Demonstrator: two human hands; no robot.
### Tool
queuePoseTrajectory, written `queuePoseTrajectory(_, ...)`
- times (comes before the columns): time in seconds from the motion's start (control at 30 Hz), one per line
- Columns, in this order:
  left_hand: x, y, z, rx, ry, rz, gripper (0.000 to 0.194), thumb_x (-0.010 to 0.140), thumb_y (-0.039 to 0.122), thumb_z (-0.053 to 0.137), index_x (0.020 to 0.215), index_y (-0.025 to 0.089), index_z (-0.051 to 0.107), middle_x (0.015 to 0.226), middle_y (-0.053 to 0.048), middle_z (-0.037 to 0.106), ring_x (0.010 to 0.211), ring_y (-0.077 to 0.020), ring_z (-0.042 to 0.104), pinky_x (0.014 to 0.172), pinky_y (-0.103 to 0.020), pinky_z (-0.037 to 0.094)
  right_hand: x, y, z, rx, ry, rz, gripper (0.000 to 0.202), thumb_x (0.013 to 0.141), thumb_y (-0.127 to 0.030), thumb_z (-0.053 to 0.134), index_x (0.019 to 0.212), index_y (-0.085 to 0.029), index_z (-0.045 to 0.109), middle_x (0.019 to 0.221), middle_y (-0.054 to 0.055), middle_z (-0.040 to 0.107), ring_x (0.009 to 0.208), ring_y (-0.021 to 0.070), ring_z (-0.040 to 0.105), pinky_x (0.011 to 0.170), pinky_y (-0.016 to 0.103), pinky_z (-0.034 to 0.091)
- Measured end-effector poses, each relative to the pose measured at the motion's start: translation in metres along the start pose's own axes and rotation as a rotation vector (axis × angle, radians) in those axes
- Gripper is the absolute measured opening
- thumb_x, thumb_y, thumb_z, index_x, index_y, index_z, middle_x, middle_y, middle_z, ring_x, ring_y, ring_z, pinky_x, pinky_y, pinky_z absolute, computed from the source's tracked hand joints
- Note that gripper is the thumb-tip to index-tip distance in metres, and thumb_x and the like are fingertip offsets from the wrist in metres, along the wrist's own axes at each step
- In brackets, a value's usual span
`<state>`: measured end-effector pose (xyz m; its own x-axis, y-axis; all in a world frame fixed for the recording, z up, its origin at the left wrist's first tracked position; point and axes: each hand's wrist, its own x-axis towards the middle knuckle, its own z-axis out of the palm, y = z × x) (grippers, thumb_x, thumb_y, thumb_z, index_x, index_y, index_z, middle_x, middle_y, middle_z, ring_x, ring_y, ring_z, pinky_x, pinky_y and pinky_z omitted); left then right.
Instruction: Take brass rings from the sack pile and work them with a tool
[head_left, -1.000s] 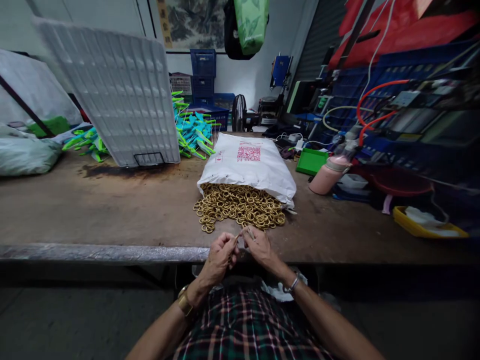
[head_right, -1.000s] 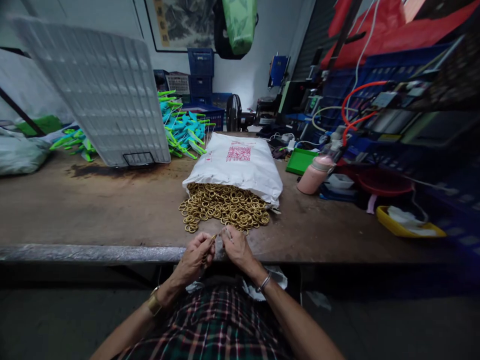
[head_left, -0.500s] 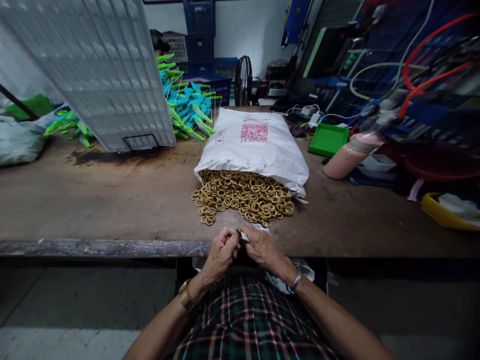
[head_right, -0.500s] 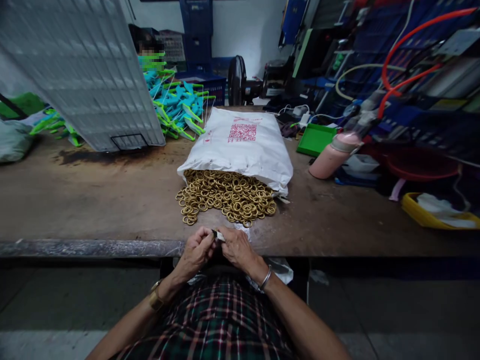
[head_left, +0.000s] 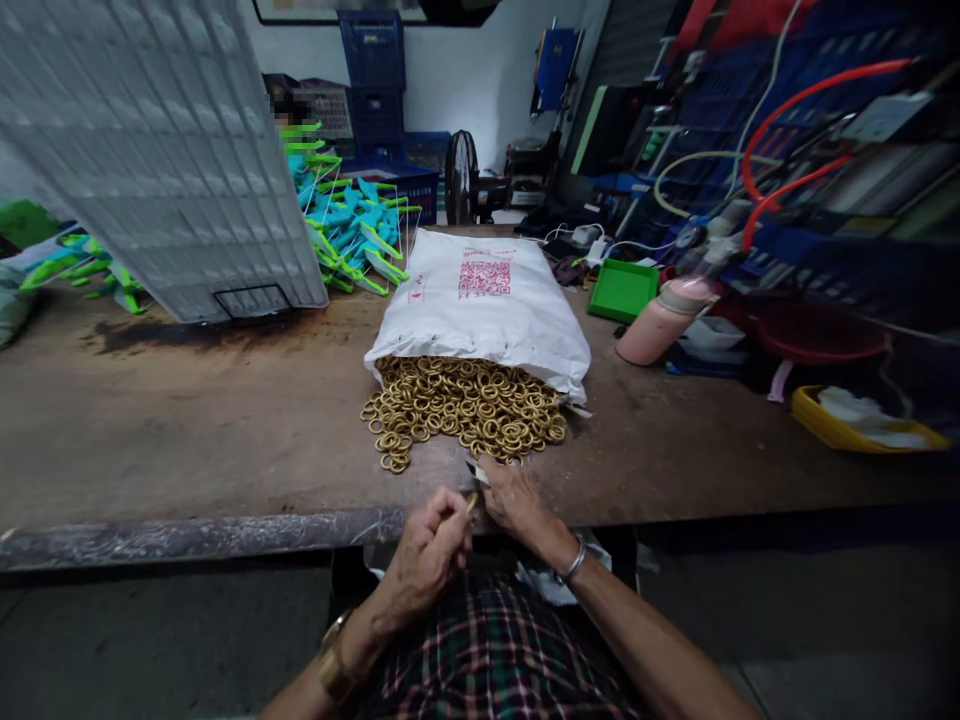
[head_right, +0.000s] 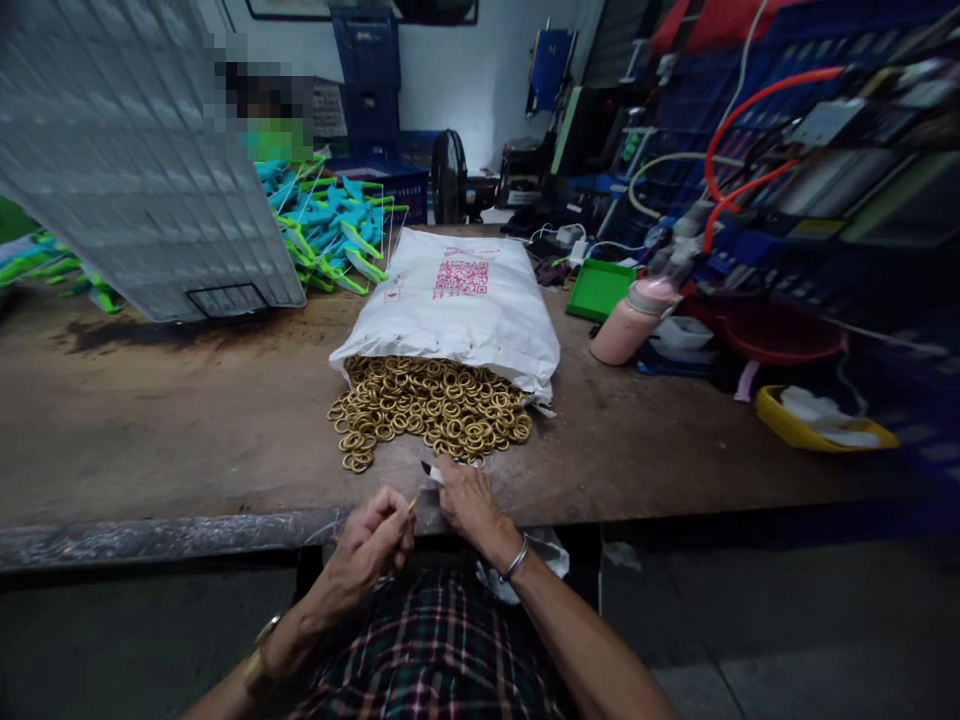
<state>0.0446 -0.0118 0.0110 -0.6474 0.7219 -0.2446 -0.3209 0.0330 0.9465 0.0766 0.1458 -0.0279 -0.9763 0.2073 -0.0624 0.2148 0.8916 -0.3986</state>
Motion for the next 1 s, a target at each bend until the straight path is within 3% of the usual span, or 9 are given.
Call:
queuePoseTrajectory(0.1, -0.002, 0.003, 0.004, -0.217, -0.065, -0.041, 0.031, 0.079, 0.047, 0.055, 0.072, 0.019, 0.046, 0.057, 0.005, 0.049, 0.040, -0.0041, 0.037, 0.038, -0.017, 0.025, 0.006, 0.006, -0.011, -0.013, 0.106, 0.046, 0.026, 0.074, -0.008, 0.039, 0.091, -0.017, 0.056, 0.077, 0.006, 0.065, 0.066, 0.0146, 0.055, 0.057, 0.024, 0.027)
queuePoseTrajectory(0.23, 0.007, -0.003, -0.001, -0.452, 0.001, -0.101, 0.031, 0.076, 0.046, 0.059, 0.072, 0.016, 0.050, 0.065, 0.002, 0.052, 0.041, -0.0029, 0.036, 0.037, -0.016, 0.024, 0.022, 0.008, -0.025, -0.092, 0.265, 0.127, 0.022, 0.080, -0.014, 0.041, 0.097, -0.018, 0.055, 0.077, 0.006, 0.065, 0.068, 0.0160, 0.058, 0.058, 0.025, 0.029)
queuePoseTrajectory(0.37, 0.013, -0.012, -0.011, -0.483, 0.043, -0.091, 0.027, 0.080, 0.041, 0.055, 0.072, 0.015, 0.053, 0.063, 0.001, 0.053, 0.039, -0.0026, 0.035, 0.036, -0.017, 0.024, 0.038, 0.006, -0.029, -0.204, 0.199, 0.159, 0.023, 0.085, -0.026, 0.046, 0.107, -0.019, 0.051, 0.085, 0.008, 0.067, 0.075, 0.0196, 0.062, 0.059, 0.027, 0.030)
queuePoseTrajectory(0.47, 0.017, -0.019, -0.016, -0.573, 0.065, -0.119, 0.018, 0.077, 0.034, 0.059, 0.086, 0.019, 0.055, 0.070, 0.001, 0.058, 0.039, -0.0035, 0.038, 0.035, -0.017, 0.022, 0.045, 0.005, -0.027, -0.264, 0.149, 0.175, 0.019, 0.086, -0.026, 0.045, 0.103, -0.020, 0.051, 0.083, 0.008, 0.068, 0.075, 0.0216, 0.063, 0.058, 0.027, 0.030)
queuePoseTrajectory(0.53, 0.020, -0.024, -0.018, -0.638, 0.068, -0.168, 0.024, 0.073, 0.032, 0.063, 0.094, 0.020, 0.056, 0.067, 0.003, 0.056, 0.040, -0.0041, 0.040, 0.036, -0.016, 0.022, 0.047, 0.006, -0.025, -0.272, 0.151, 0.180, 0.017, 0.087, -0.025, 0.044, 0.102, -0.020, 0.051, 0.081, 0.008, 0.068, 0.072, 0.0212, 0.064, 0.057, 0.027, 0.029)
queuePoseTrajectory(0.7, 0.029, -0.027, -0.018, -0.790, 0.135, -0.286, 0.028, 0.063, 0.035, 0.074, 0.076, 0.015, 0.059, 0.067, 0.000, 0.058, 0.047, -0.0053, 0.048, 0.038, -0.015, 0.026, 0.048, 0.016, -0.021, -0.230, 0.172, 0.177, 0.019, 0.084, -0.018, 0.043, 0.101, -0.021, 0.051, 0.076, 0.006, 0.067, 0.068, 0.0199, 0.062, 0.055, 0.026, 0.027)
queuePoseTrajectory(0.87, 0.040, -0.019, -0.013, -0.803, 0.337, -0.282, 0.032, 0.051, 0.025, 0.082, 0.066, 0.015, 0.056, 0.067, -0.003, 0.062, 0.055, -0.0103, 0.057, 0.038, -0.015, 0.030, 0.049, 0.019, -0.020, 0.021, 0.246, 0.152, 0.022, 0.079, -0.010, 0.041, 0.095, -0.020, 0.052, 0.073, 0.004, 0.064, 0.065, 0.0162, 0.058, 0.058, 0.025, 0.030)
queuePoseTrajectory(1.0, 0.048, -0.013, -0.012, -0.607, 0.298, -0.158, 0.042, 0.049, 0.042, 0.082, 0.063, 0.016, 0.053, 0.060, 0.000, 0.057, 0.051, -0.0094, 0.054, 0.035, -0.015, 0.027, 0.044, 0.004, -0.020, 0.477, 0.211, -0.025, 0.017, 0.087, -0.029, 0.037, 0.082, -0.020, 0.050, 0.068, 0.000, 0.055, 0.062, 0.0135, 0.051, 0.059, 0.023, 0.034)
